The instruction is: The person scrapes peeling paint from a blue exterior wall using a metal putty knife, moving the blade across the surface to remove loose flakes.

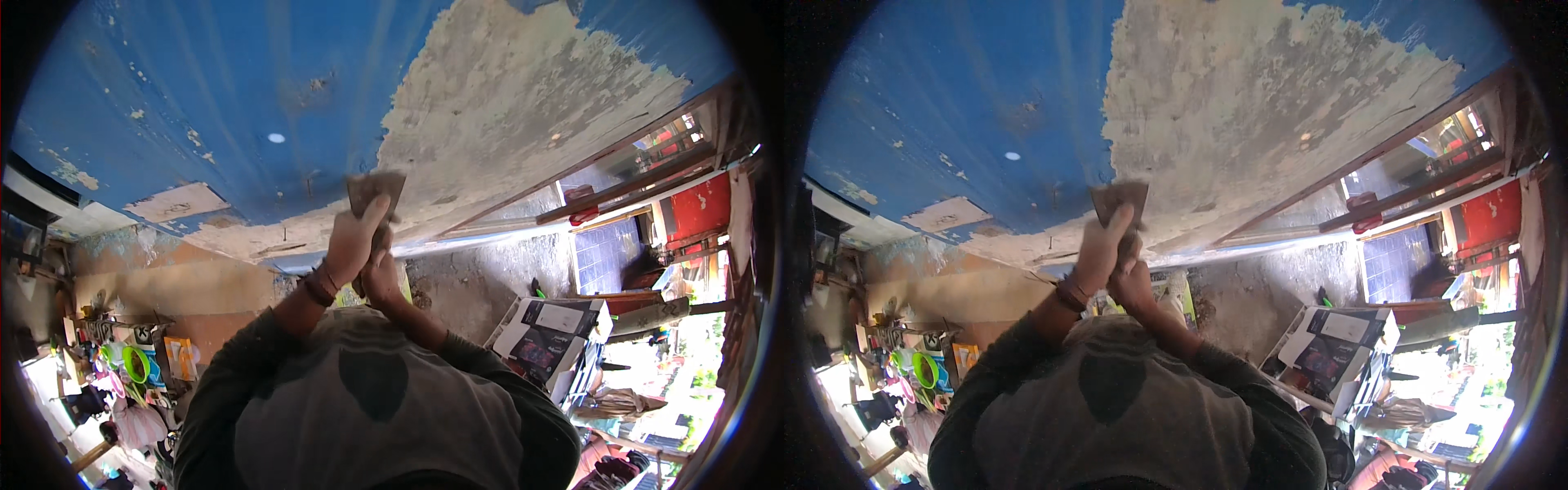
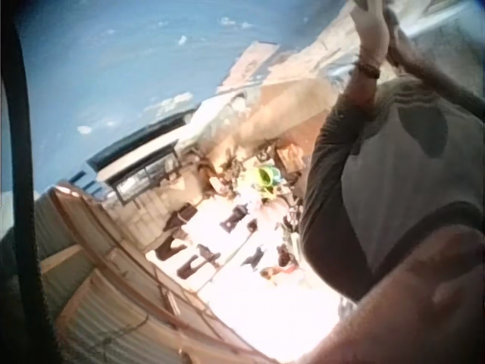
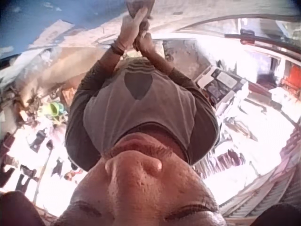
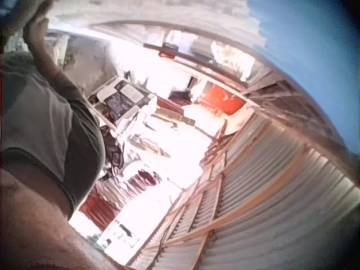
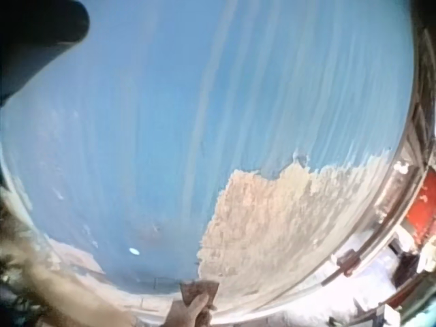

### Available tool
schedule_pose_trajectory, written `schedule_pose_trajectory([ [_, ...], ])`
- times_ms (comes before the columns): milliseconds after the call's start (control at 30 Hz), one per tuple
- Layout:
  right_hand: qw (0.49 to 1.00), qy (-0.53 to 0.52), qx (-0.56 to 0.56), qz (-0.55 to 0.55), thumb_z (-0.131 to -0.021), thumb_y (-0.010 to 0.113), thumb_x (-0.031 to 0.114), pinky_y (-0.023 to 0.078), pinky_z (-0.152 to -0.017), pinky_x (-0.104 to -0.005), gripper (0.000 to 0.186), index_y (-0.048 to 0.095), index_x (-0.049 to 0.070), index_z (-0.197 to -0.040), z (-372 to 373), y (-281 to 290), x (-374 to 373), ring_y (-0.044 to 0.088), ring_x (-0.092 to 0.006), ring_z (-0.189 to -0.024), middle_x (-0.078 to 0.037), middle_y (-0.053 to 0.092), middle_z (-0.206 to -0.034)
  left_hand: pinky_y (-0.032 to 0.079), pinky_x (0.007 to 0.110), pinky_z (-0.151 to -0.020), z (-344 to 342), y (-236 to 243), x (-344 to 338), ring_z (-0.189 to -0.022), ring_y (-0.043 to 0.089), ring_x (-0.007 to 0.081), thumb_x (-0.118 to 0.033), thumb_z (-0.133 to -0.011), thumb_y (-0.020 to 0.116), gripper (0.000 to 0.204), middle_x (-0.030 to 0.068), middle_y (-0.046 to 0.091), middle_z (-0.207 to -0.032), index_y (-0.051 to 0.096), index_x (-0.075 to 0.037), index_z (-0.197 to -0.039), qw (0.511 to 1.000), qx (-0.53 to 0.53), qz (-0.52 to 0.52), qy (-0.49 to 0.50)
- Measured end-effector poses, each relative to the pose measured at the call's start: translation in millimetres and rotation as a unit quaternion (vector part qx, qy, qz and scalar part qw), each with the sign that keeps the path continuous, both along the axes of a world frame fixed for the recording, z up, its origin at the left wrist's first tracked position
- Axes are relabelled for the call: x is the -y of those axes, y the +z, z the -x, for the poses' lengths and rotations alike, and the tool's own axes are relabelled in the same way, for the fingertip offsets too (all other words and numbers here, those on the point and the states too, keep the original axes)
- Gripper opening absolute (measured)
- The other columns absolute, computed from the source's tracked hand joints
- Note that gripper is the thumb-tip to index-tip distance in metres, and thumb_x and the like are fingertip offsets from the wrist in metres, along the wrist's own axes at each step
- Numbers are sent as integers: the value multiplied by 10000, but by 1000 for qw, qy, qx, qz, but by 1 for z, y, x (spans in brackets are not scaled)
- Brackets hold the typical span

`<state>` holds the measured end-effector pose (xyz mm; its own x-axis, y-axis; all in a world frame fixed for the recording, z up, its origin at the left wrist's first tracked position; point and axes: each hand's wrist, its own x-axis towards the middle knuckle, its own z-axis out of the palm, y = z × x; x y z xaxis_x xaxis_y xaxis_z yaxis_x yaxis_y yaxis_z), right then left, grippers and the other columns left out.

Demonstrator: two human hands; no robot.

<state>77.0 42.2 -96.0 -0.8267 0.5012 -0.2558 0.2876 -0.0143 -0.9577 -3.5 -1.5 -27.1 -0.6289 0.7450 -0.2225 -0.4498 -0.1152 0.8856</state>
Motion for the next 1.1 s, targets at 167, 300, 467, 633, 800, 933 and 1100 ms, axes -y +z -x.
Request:
schedule_pose_trajectory([
  [167, 989, -72, 8, 128, -824, 552, 247, 329, -355, -277, 279, 506, 34, -651, 3, 8, 0, 483, -124, -411, -39, 501, -530, 303, 233, -338, -2, -4, 2, -353, 411, 98, -387, -887, 517, 430, 43, 506, -508, 587, 16, -754, 1000, 19, 11, 2],
  [300, 988, -80, -11, 133, -820, 547, 214, 336, -340, -279, 235, 491, 38, -675, -3, 32, 7, 474, -134, -394, -39, 483, -531, 303, 233, -333, -4, 14, 2, -355, 412, 104, -382, -883, 527, 428, 48, 501, -506, 576, 24, -759, 1000, 16, -26, 3],
  [467, 980, -113, 39, 160, -860, 508, 272, 329, -333, -282, 313, 511, -1, -707, -4, 14, 11, 473, -138, -385, -63, 497, -530, 302, 226, -330, -6, -14, 2, -377, 429, 101, -387, -882, 531, 436, 42, 499, -513, 578, 28, -758, 999, 44, 16, 16],
  [633, 985, -81, -51, 146, -874, 499, 298, 320, -331, -281, 359, 513, -5, -683, -3, 31, 1, 461, -132, -379, -59, 485, -512, 291, 229, -329, -4, 9, -9, -376, 426, 96, -369, -880, 536, 425, 36, 496, -510, 578, 32, -744, 998, -29, -19, 46],
  [800, 985, -124, -6, 121, -853, 516, 260, 324, -339, -286, 323, 528, -6, -669, -8, 22, 12, 452, -128, -382, -55, 487, -509, 301, 245, -333, -9, -24, 1, -352, 414, 118, -424, -890, 501, 467, 60, 485, -492, 561, 25, -777, 1000, 23, 15, 0],
  [933, 987, -76, -12, 139, -848, 526, 206, 321, -355, -274, 293, 520, -8, -648, -1, 45, -4, 446, -118, -387, -37, 468, -488, 282, 235, -334, -3, 34, -5, -356, 399, 92, -364, -882, 536, 412, 43, 488, -495, 575, 23, -743, 1000, 0, -26, 17],
  [1100, 986, -17, -4, 169, -840, 542, 186, 343, -374, -260, 223, 518, 39, -675, -18, -4, -2, 483, -114, -437, -36, 497, -548, 321, 236, -349, -6, 2, 6, -362, 417, 102, -388, -887, 517, 435, 55, 504, -515, 574, 26, -765, 1000, 8, -8, -13],
])
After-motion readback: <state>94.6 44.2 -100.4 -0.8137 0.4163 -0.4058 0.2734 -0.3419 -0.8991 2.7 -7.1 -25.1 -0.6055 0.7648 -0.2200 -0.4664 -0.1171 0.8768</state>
